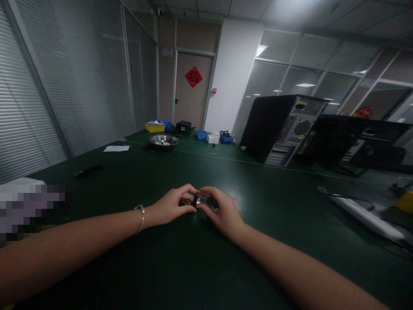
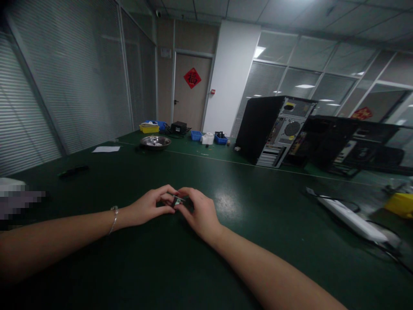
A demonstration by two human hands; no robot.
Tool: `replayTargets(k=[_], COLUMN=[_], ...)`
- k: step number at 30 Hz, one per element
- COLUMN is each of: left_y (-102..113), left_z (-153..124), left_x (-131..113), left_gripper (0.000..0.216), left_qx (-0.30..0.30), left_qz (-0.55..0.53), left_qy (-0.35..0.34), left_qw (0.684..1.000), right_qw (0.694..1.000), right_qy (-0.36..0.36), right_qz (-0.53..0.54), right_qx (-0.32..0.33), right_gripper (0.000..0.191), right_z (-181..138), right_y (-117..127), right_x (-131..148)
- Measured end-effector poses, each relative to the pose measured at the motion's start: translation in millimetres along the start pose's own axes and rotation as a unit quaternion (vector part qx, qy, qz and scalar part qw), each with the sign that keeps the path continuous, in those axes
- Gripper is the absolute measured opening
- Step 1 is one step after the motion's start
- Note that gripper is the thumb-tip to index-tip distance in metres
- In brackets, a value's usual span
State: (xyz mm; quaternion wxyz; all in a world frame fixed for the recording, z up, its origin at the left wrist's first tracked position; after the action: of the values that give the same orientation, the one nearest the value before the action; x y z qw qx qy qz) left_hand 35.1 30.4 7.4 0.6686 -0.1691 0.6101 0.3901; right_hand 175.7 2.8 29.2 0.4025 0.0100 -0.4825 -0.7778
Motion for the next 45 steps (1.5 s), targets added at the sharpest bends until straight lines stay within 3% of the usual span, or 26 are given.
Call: replayTargets(k=[10,23,32,39,45], left_y=[0,5,10,13,10], left_z=[-1,4,5,4,3], left_x=[-4,12,12,12,13], left_gripper=[0.029,0.04,0.029,0.029,0.028], left_qx=[-0.007,-0.056,-0.084,-0.092,-0.081], left_qz=[-0.003,-0.175,-0.138,-0.119,-0.098], left_qy=[-0.001,0.028,0.033,0.025,0.047], left_qw=[1.0,0.983,0.986,0.988,0.991], right_qw=[0.999,1.0,0.998,1.0,0.998], right_qy=[0.024,0.01,0.03,0.009,-0.05], right_qz=[0.019,0.012,0.024,0.019,-0.021], right_qx=[0.019,0.024,0.055,-0.009,0.017], right_gripper=[0.03,0.039,0.044,0.028,0.015], right_z=[1,-2,-4,0,2], right_y=[0,-3,-5,-1,-6], right_x=[6,1,4,-3,-16])
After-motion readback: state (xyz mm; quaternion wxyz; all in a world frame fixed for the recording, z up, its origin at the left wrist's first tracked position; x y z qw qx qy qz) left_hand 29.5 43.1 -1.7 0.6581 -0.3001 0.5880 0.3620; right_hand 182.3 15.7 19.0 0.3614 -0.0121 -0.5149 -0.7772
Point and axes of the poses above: each hand's wrist, its own z-axis towards the middle knuckle, its own y-axis out of the back of the hand, x = y × z, the point moved 6 cm from there along z, towards the middle knuckle, and after that the axes turned 9 degrees about -z, right-handed, at the moved point
